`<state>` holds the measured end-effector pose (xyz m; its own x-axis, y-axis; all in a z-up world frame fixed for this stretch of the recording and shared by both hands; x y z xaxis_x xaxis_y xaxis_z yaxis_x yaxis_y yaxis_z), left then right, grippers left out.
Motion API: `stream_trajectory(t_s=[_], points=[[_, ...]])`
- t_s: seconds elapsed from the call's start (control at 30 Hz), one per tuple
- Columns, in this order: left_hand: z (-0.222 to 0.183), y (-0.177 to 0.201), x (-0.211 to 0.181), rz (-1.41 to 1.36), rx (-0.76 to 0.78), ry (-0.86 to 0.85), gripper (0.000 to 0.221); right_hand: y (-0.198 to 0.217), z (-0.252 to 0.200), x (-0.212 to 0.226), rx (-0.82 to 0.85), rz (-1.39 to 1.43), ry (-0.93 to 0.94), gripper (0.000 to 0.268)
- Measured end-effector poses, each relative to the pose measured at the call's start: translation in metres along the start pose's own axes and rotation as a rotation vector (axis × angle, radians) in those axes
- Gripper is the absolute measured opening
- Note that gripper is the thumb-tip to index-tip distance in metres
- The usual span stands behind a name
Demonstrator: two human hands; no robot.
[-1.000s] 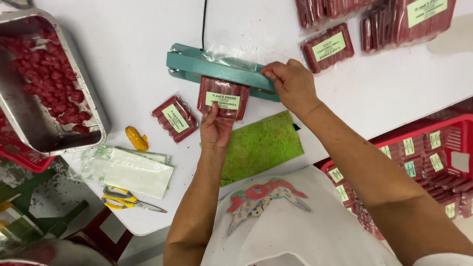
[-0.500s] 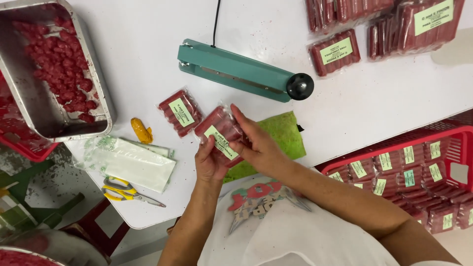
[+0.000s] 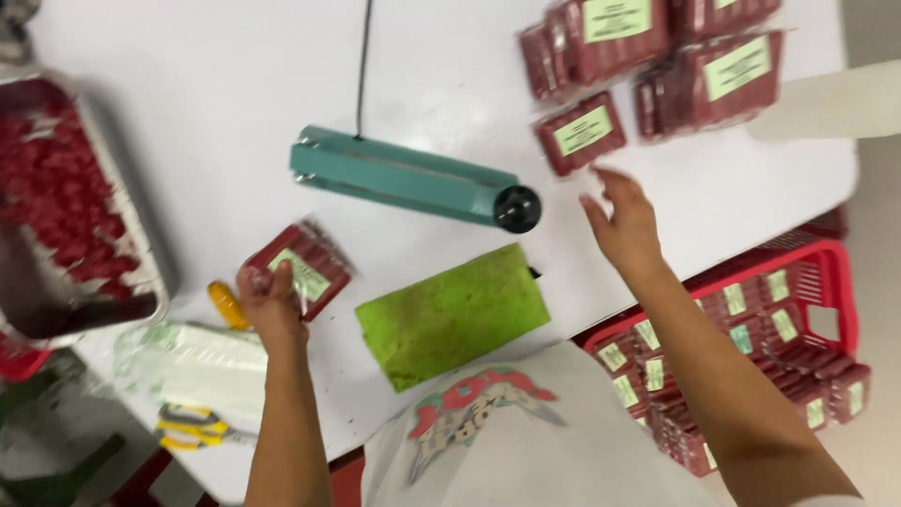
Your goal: The person repeatedly picks up vacuum-sealed packages of red meat from a red basket, places them under a heat sealer to seal the plastic, and then places the sealed packages onto a white table. The process is repeated for multiple packages throughout the clip.
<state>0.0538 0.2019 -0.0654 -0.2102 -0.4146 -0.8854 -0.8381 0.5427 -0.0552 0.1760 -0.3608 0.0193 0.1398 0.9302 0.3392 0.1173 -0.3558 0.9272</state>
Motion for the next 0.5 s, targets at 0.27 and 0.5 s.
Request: stream_trajectory(t_s=[0.27,0.5], points=[[-0.029,-0.003,-0.037,0.571,0.03,-0.52,0.071,-0.044,0.103,-0.046,0.083,-0.127,-0.156,0.096],[-0.159,-0.092,0.047,0.564,0.756,-0.061,0.034,-0.028,0.016,-0.014,0.209,1.03,-0.675,0.042]])
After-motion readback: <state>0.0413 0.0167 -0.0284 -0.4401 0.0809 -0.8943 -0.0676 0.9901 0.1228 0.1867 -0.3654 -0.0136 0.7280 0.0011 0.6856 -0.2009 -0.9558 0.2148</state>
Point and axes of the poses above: each hand's wrist, its own z-axis towards the middle knuckle, its own y-axis out of the back of the hand, x = y × z, the point moved 10 cm from there along z, towards the middle knuckle, and after that the axes turned 13 degrees about -z, right-handed, at the moved point
